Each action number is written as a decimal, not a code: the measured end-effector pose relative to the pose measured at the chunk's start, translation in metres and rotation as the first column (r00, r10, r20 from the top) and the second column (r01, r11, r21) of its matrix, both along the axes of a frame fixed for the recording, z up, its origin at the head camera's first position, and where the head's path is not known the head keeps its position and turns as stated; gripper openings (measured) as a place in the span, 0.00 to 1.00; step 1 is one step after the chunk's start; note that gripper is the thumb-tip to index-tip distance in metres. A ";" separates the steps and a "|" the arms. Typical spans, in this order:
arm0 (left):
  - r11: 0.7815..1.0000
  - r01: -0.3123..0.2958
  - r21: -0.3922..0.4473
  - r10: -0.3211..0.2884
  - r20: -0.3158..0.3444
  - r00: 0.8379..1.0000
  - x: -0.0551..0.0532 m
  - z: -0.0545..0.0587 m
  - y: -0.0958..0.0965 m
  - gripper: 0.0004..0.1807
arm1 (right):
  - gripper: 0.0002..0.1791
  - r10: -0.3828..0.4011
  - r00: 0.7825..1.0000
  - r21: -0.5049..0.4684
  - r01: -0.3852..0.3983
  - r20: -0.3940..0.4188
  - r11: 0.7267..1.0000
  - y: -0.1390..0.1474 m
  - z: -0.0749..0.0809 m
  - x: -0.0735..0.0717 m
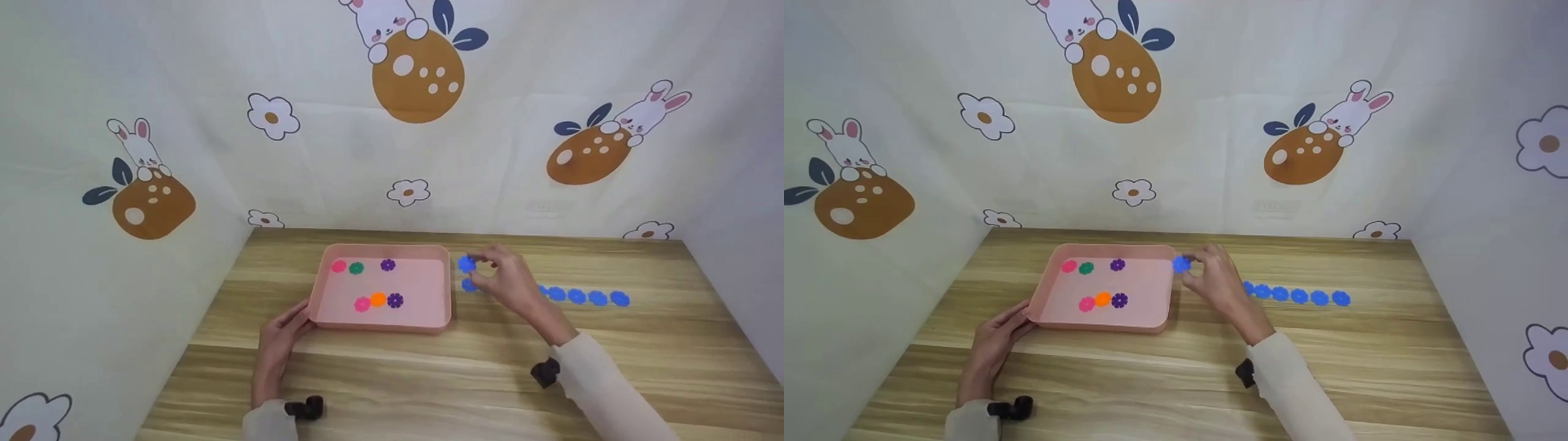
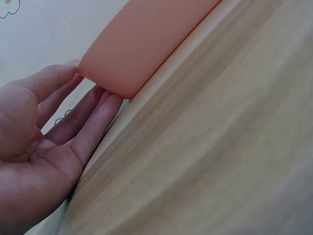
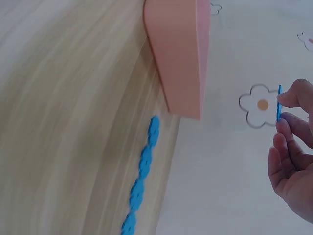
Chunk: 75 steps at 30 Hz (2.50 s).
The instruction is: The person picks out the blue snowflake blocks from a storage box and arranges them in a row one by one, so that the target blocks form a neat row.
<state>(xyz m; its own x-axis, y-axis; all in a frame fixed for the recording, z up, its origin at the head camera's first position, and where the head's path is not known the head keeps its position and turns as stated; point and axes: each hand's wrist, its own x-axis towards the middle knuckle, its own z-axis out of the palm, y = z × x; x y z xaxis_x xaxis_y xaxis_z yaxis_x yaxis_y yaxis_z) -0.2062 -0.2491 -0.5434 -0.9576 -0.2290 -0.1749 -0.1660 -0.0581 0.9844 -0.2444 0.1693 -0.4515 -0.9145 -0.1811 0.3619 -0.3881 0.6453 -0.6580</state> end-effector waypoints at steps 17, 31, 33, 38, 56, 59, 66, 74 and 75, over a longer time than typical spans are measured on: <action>1.000 0.007 -0.007 -0.007 0.000 1.000 0.000 0.001 0.000 0.20 | 0.17 -0.168 0.983 0.058 0.172 -0.077 0.983 0.091 -0.022 0.012; 1.000 -0.004 0.010 0.005 -0.026 1.000 0.001 0.000 0.001 0.21 | 0.18 -0.299 0.953 0.113 0.304 -0.056 0.946 0.163 -0.026 0.028; 1.000 -0.004 0.018 0.005 -0.037 0.999 0.001 -0.001 0.001 0.21 | 0.19 -0.320 0.946 0.121 0.323 -0.045 0.939 0.174 -0.028 0.031; 1.000 -0.014 0.017 0.014 -0.018 1.000 0.000 -0.002 0.001 0.22 | 0.19 -0.362 0.932 0.136 0.360 -0.003 0.923 0.199 -0.034 0.034; 1.000 0.006 -0.030 -0.006 0.007 1.000 -0.001 0.001 0.002 0.22 | 0.26 -0.407 0.890 0.203 0.368 0.205 0.907 0.266 -0.058 0.039; 1.000 0.009 -0.019 -0.009 -0.008 1.000 -0.002 0.000 0.004 0.22 | 0.24 -0.418 0.879 0.213 0.373 0.231 0.903 0.273 -0.061 0.039; 0.999 0.036 0.001 -0.036 -0.037 0.999 -0.003 0.000 0.004 0.23 | 0.25 -0.432 0.841 0.287 0.348 0.325 0.892 0.280 -0.067 0.045; 0.998 0.036 -0.048 -0.035 0.015 0.999 -0.002 0.001 0.001 0.23 | 0.25 -0.403 0.841 0.306 0.300 0.362 0.903 0.281 -0.065 0.043; 0.998 0.043 -0.055 -0.042 0.020 0.999 -0.002 0.002 0.000 0.23 | 0.25 -0.397 0.844 0.305 0.295 0.360 0.905 0.281 -0.065 0.043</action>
<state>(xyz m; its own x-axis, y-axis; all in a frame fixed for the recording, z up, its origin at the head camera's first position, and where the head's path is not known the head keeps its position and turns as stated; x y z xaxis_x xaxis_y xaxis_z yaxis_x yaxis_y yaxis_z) -0.2078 -0.2489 -0.5415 -0.9634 -0.1978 -0.1810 -0.1855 0.0044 0.9826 -0.2018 0.4498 -0.5170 -0.9874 0.1443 -0.0654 0.1571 0.8377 -0.5230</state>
